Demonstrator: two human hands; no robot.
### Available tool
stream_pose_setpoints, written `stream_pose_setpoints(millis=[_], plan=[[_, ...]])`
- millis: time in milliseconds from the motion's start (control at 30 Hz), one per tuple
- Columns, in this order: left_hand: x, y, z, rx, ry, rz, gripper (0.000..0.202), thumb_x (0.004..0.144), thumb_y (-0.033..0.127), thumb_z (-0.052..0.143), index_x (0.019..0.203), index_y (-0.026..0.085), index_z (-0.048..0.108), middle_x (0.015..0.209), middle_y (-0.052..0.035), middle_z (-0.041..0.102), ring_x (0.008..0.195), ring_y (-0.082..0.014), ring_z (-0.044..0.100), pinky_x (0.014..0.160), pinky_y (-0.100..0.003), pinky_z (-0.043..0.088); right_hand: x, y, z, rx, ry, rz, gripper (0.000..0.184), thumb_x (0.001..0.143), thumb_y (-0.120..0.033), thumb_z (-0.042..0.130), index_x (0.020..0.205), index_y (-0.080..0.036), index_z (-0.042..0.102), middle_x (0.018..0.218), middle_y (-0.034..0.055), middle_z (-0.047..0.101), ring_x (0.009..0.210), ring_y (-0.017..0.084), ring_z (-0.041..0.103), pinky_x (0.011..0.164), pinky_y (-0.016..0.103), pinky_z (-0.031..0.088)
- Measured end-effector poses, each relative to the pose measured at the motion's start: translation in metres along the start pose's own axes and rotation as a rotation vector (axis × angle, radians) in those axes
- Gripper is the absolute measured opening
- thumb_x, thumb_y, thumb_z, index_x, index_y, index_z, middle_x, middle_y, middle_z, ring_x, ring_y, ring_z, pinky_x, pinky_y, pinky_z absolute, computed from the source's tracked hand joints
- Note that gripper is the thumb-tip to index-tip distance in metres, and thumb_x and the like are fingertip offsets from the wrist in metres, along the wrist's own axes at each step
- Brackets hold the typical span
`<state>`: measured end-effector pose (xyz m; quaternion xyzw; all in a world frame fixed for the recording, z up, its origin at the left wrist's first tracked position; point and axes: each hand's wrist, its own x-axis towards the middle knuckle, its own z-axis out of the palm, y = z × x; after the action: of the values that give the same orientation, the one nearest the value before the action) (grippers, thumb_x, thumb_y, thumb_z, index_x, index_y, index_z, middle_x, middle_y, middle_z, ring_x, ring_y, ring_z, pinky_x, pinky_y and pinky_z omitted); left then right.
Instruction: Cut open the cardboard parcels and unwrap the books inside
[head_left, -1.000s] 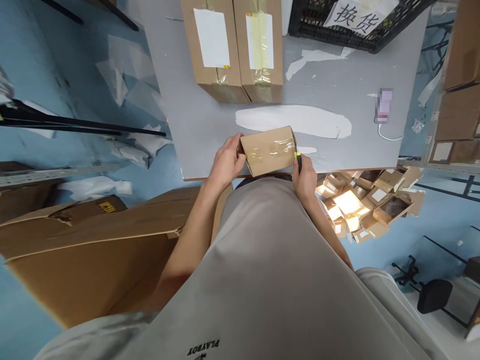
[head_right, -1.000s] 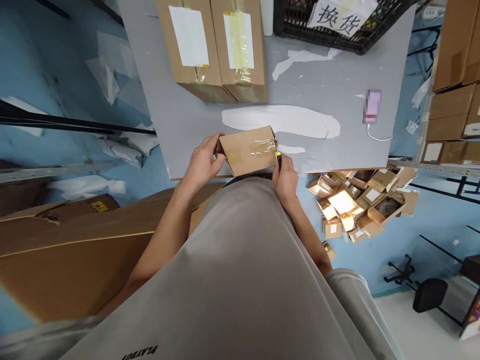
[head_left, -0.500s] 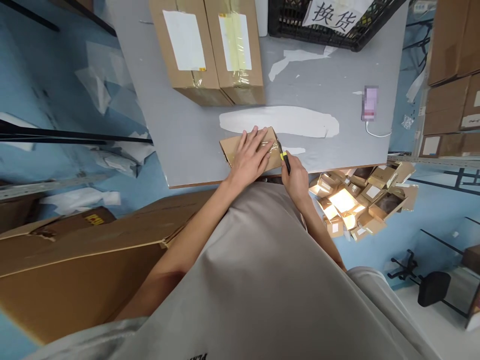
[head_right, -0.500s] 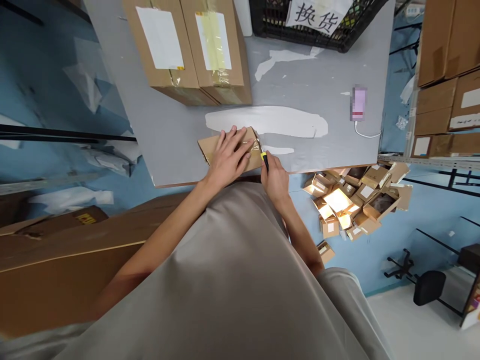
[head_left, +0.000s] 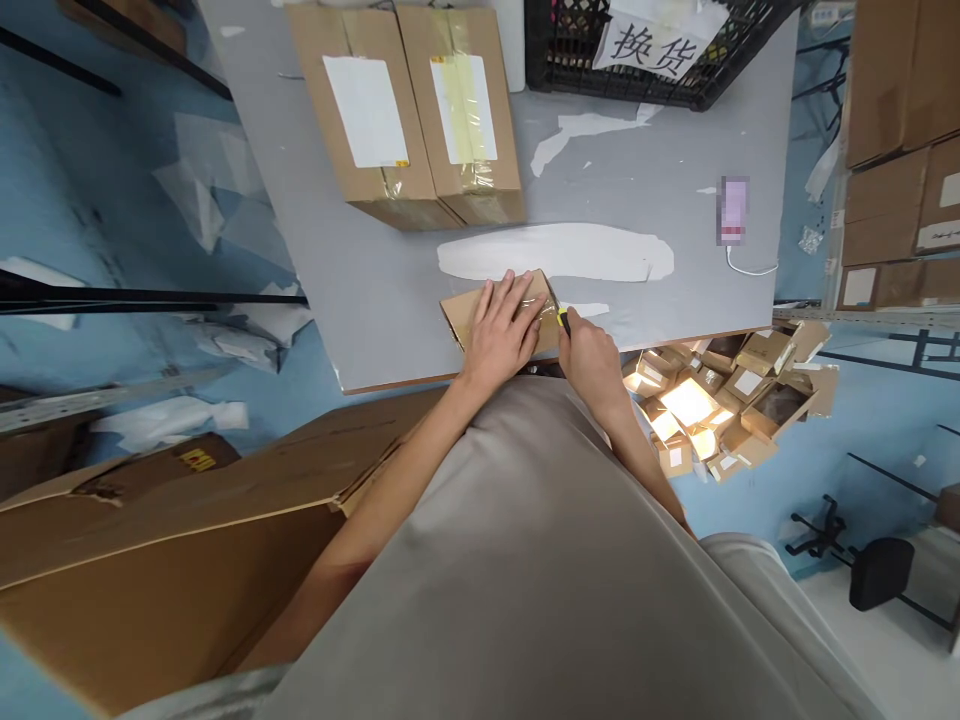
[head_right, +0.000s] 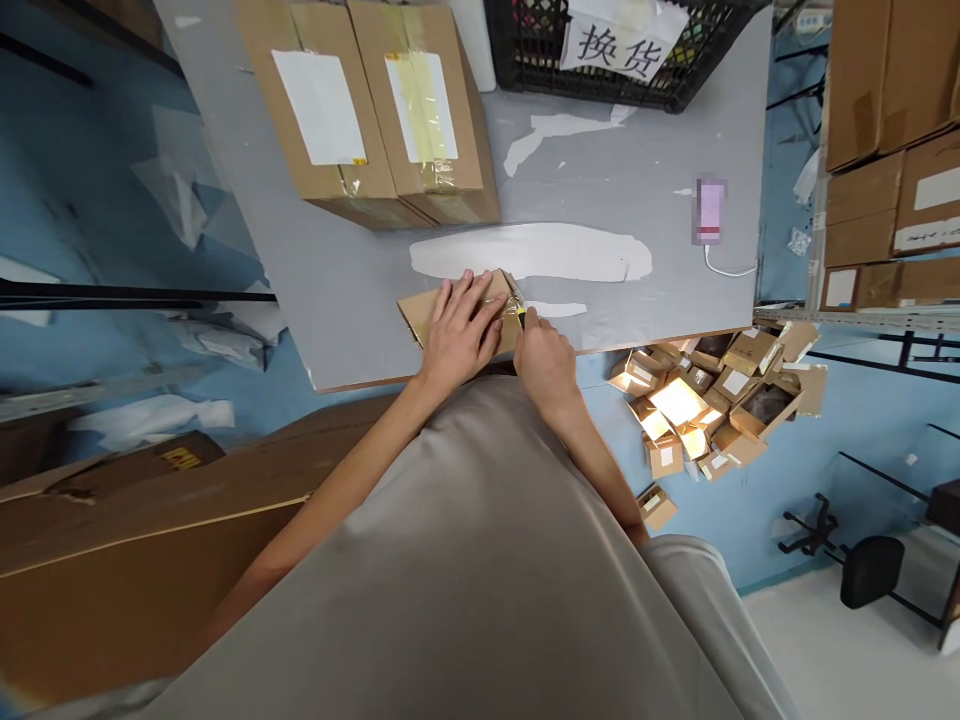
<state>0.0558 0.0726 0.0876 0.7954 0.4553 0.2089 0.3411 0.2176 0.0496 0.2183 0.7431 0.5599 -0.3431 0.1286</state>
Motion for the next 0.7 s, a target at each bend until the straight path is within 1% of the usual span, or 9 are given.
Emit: stream_pose_setpoints(millis=[100, 167, 267, 367, 500, 600, 700], plan=[[0.000, 0.000, 0.000, 0.013, 0.004, 0.002, 0.049, 0.114, 0.041, 0.052, 0.160, 0.034, 0.066, 0.180, -0.0066, 0.050, 0.175, -0.0337, 0.034, 0.145, -0.070, 0.019, 0.005, -0.005, -0.009, -0.025, -0.050, 0.017, 0.035, 0.118, -0.020, 0.041, 0.145, -0.011, 0.062, 0.127, 0.0220, 0.082, 0.120, 0.033, 0.079, 0.101, 0.039, 0.057], [0.001, 0.001, 0.000, 0.012, 0.002, 0.000, 0.049, 0.114, 0.041, 0.052, 0.160, 0.034, 0.066, 0.180, -0.0071, 0.050, 0.174, -0.0343, 0.035, 0.145, -0.070, 0.019, 0.009, -0.009, -0.012, -0.033, -0.050, 0.022, 0.034, 0.118, -0.019, 0.040, 0.140, -0.010, 0.064, 0.130, 0.0238, 0.081, 0.123, 0.033, 0.078, 0.102, 0.039, 0.058], [0.000, 0.003, 0.000, 0.015, 0.002, -0.013, 0.049, 0.114, 0.044, 0.053, 0.160, 0.035, 0.065, 0.179, -0.0076, 0.052, 0.174, -0.0347, 0.037, 0.144, -0.071, 0.021, 0.010, -0.015, -0.011, -0.045, -0.040, 0.043, 0.036, 0.118, -0.016, 0.037, 0.144, -0.008, 0.061, 0.134, 0.0262, 0.079, 0.125, 0.032, 0.078, 0.102, 0.038, 0.059], [0.000, 0.003, 0.000, 0.033, 0.001, -0.015, 0.047, 0.115, 0.046, 0.051, 0.160, 0.036, 0.065, 0.177, -0.0081, 0.054, 0.173, -0.0337, 0.039, 0.144, -0.070, 0.023, -0.002, -0.014, -0.005, -0.068, -0.065, 0.073, 0.038, 0.118, -0.016, 0.037, 0.148, -0.007, 0.059, 0.129, 0.0264, 0.080, 0.121, 0.032, 0.080, 0.100, 0.039, 0.061], [-0.001, 0.002, 0.002, 0.042, 0.003, -0.022, 0.047, 0.116, 0.047, 0.051, 0.159, 0.038, 0.065, 0.177, -0.0074, 0.055, 0.172, -0.0339, 0.040, 0.143, -0.071, 0.023, -0.017, -0.008, 0.004, -0.098, -0.066, 0.086, 0.040, 0.118, -0.016, 0.035, 0.150, -0.009, 0.059, 0.120, 0.0240, 0.084, 0.111, 0.032, 0.084, 0.091, 0.037, 0.064], [-0.001, 0.002, 0.002, 0.035, -0.009, -0.039, 0.047, 0.115, 0.047, 0.055, 0.159, 0.038, 0.066, 0.178, -0.0071, 0.053, 0.173, -0.0346, 0.039, 0.144, -0.070, 0.021, -0.020, -0.002, 0.014, -0.102, -0.045, 0.082, 0.042, 0.118, -0.015, 0.036, 0.153, -0.009, 0.057, 0.118, 0.0240, 0.084, 0.109, 0.031, 0.085, 0.088, 0.035, 0.064], [-0.002, 0.001, 0.002, 0.044, -0.015, -0.044, 0.047, 0.114, 0.045, 0.054, 0.159, 0.037, 0.066, 0.179, -0.0072, 0.053, 0.173, -0.0347, 0.038, 0.144, -0.070, 0.020, -0.024, 0.006, 0.027, -0.099, -0.085, 0.098, 0.046, 0.117, -0.012, 0.038, 0.158, -0.007, 0.056, 0.119, 0.0251, 0.084, 0.110, 0.031, 0.085, 0.089, 0.037, 0.065]])
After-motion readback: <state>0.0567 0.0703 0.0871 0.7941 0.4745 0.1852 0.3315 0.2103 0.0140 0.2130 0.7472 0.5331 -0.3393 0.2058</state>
